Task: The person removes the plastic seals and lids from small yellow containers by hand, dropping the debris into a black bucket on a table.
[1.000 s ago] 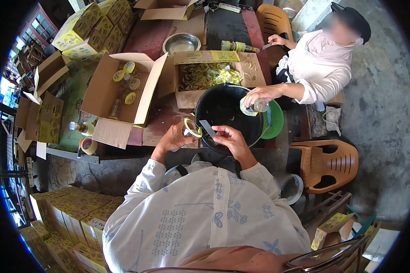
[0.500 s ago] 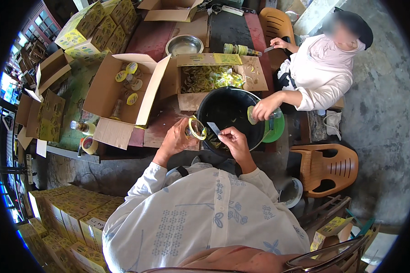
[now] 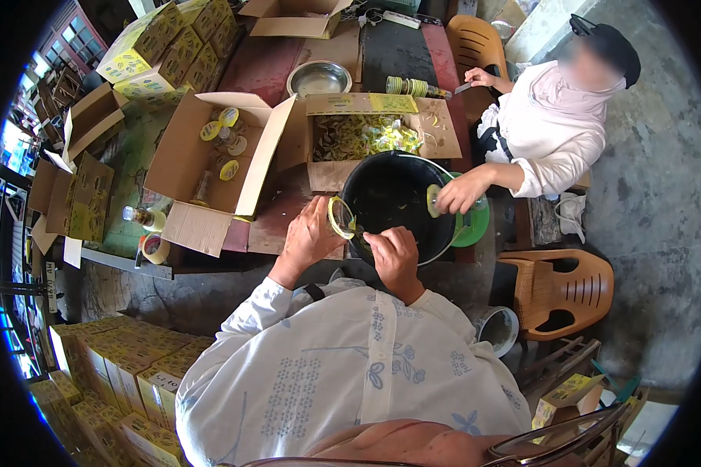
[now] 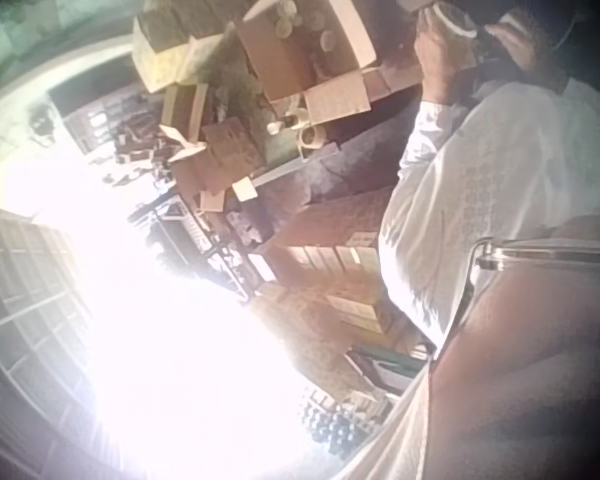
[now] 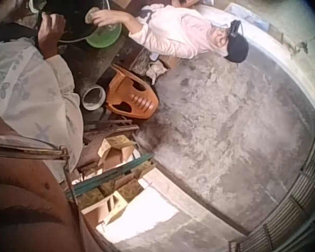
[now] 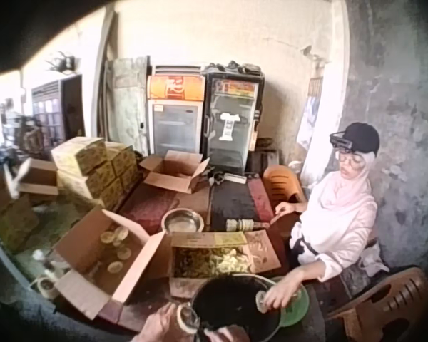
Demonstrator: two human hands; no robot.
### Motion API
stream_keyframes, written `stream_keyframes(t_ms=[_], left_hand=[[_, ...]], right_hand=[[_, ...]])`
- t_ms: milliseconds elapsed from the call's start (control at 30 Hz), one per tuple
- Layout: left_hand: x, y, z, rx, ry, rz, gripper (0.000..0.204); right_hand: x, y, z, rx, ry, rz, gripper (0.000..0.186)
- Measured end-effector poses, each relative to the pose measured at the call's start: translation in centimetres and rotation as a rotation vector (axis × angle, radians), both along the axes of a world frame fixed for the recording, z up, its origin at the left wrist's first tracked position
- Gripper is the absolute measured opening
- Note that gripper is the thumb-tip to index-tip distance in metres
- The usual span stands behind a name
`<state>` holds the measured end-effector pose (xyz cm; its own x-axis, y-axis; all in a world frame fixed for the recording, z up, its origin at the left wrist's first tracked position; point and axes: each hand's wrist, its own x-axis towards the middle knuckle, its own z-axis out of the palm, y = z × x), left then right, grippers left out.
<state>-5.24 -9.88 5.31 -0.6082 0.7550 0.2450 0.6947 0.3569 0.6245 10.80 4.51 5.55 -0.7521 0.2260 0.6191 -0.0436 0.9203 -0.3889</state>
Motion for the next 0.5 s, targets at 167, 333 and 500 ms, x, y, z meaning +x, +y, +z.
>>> stream_keyframes(t_ms=[167,333,500], left_hand=[[0.4,0.5,0.2,-0.012,-0.009,-0.015,0.059],[0.1,0.7,0.0,-0.007,-0.027,-0.029,0.057],[-0.1,0.7,-0.6,-0.007,-0.031,-0.040,0.053]], right_hand=[[-0.5,-0.4,-0.4,0.095,0.000,-0.023,0.014],[-0.6,-0.4,-0.8,0.128,-0.022,-0.039,0.007],[-0.3,-0.1,-0.8,0.162,-0.036,-0.058,0.006]])
